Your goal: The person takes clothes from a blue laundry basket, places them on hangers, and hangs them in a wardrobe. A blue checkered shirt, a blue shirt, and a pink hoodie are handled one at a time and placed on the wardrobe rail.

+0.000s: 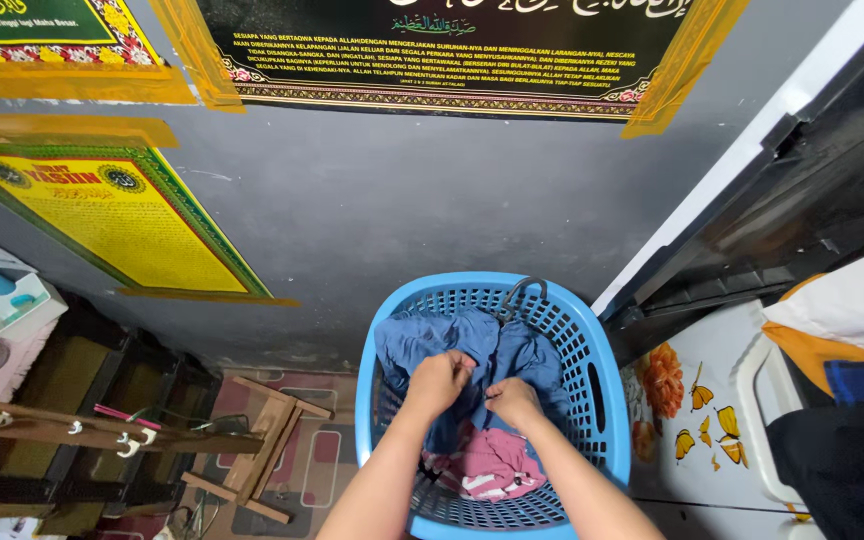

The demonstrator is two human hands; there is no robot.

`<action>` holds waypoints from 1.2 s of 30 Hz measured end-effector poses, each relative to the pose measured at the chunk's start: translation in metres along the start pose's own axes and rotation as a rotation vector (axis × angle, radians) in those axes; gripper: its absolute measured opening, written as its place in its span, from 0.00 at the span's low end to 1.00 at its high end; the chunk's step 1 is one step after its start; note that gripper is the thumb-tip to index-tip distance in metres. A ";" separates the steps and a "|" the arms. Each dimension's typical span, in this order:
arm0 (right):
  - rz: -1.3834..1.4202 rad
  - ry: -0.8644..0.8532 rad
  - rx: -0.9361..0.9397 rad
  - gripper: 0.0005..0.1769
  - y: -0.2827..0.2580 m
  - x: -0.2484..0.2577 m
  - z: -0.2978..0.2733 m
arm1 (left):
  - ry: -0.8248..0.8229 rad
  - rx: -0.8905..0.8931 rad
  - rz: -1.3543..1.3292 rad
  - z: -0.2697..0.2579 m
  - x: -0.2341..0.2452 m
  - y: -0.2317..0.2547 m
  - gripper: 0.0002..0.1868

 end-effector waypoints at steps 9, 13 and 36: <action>-0.168 0.240 -0.099 0.09 -0.044 -0.005 -0.014 | -0.001 -0.167 -0.201 0.015 -0.022 -0.032 0.16; -0.281 0.252 -0.044 0.06 -0.037 0.000 -0.012 | -0.033 -0.112 -0.169 0.012 -0.025 -0.025 0.16; 1.313 0.267 -0.102 0.18 -0.012 0.027 -0.061 | -0.260 0.028 -0.798 0.024 -0.081 -0.040 0.15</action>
Point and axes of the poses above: each hand's wrist, its own z-axis towards the middle knuckle, its own x-axis out of the back of the hand, y = z × x, the point moved 4 cm from there along z, towards the middle knuckle, and after that the axes turned 5 degrees about x, right-handed, at the moved point
